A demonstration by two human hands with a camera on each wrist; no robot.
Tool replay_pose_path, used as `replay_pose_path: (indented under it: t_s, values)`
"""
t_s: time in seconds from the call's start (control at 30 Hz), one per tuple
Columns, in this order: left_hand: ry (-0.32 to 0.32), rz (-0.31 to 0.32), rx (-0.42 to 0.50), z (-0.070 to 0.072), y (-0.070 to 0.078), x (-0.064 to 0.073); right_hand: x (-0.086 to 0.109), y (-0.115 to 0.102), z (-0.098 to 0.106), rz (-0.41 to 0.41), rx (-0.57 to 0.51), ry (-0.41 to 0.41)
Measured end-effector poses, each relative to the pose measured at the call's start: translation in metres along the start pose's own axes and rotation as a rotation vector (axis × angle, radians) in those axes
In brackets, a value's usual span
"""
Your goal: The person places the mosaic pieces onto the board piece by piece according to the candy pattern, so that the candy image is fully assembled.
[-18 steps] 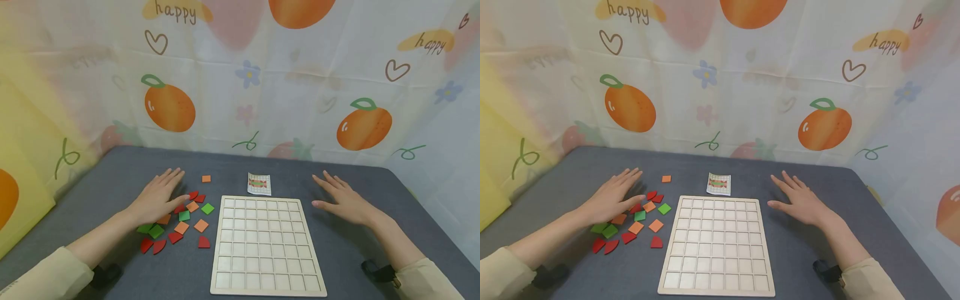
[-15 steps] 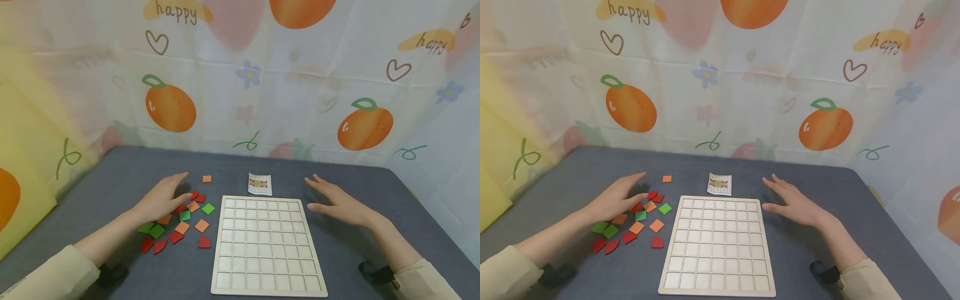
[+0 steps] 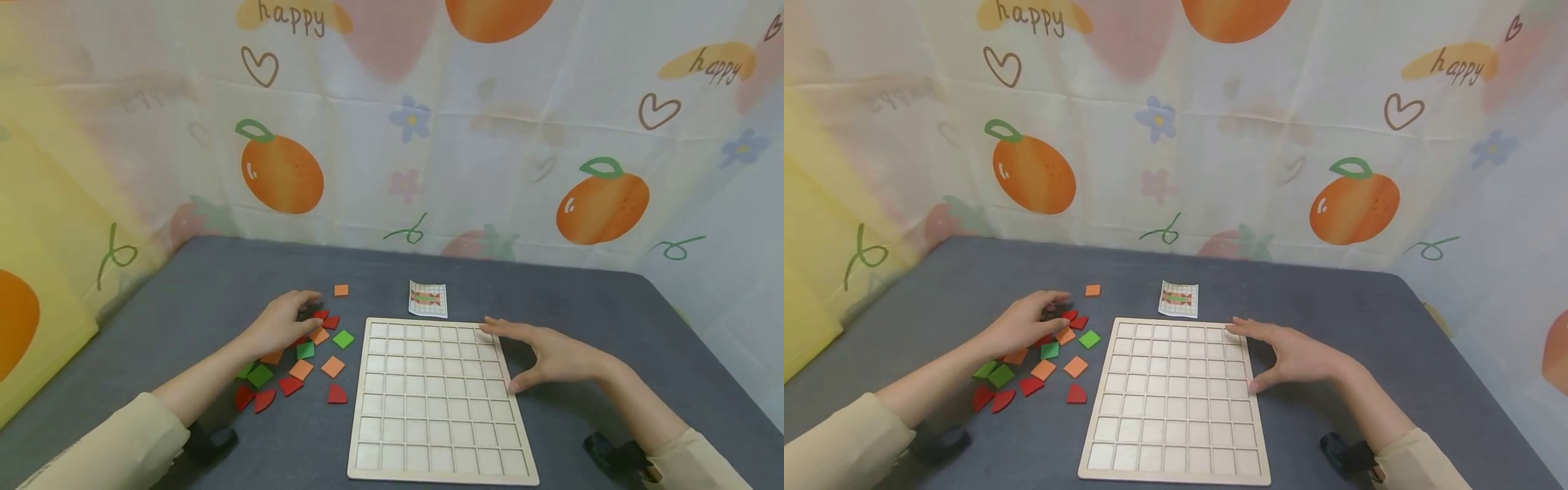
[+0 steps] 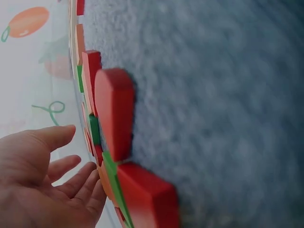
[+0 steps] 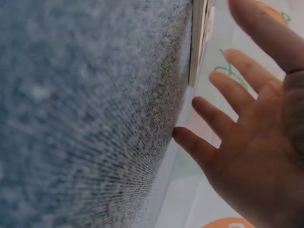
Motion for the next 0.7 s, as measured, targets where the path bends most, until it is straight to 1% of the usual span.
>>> replay_pose_path:
  t_s: [0.1,0.23,0.33,0.47,0.7]
  values:
    - [-0.002,-0.007,-0.003,-0.0022,-0.0015,-0.0015,0.0007,0.0035,-0.001,0.002,0.03,0.005]
    - [0.009,-0.003,-0.004,-0.004,-0.0027,-0.0022,0.002,0.0052,-0.0022,0.0,0.055,0.039]
    - [0.017,-0.008,-0.007,-0.0041,-0.0014,-0.002,0.0036,0.0051,-0.0031,-0.004,0.056,0.051]
    - [0.02,-0.021,-0.011,-0.0033,0.0008,-0.0014,0.0049,0.0043,-0.0033,-0.005,0.065,0.05]
    - [0.041,-0.029,-0.033,-0.0056,-0.0022,-0.003,0.0037,0.0058,-0.0029,-0.025,0.065,0.05]
Point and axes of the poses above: each hand's wrist, its own x-axis away from the middle knuckle, its own z-axis out of the back of the hand, y = z × x, the point moved 3 cm from there along -x, towards the middle knuckle, and after that the axes turned 7 degrees about -x, right-handed, at the moved point
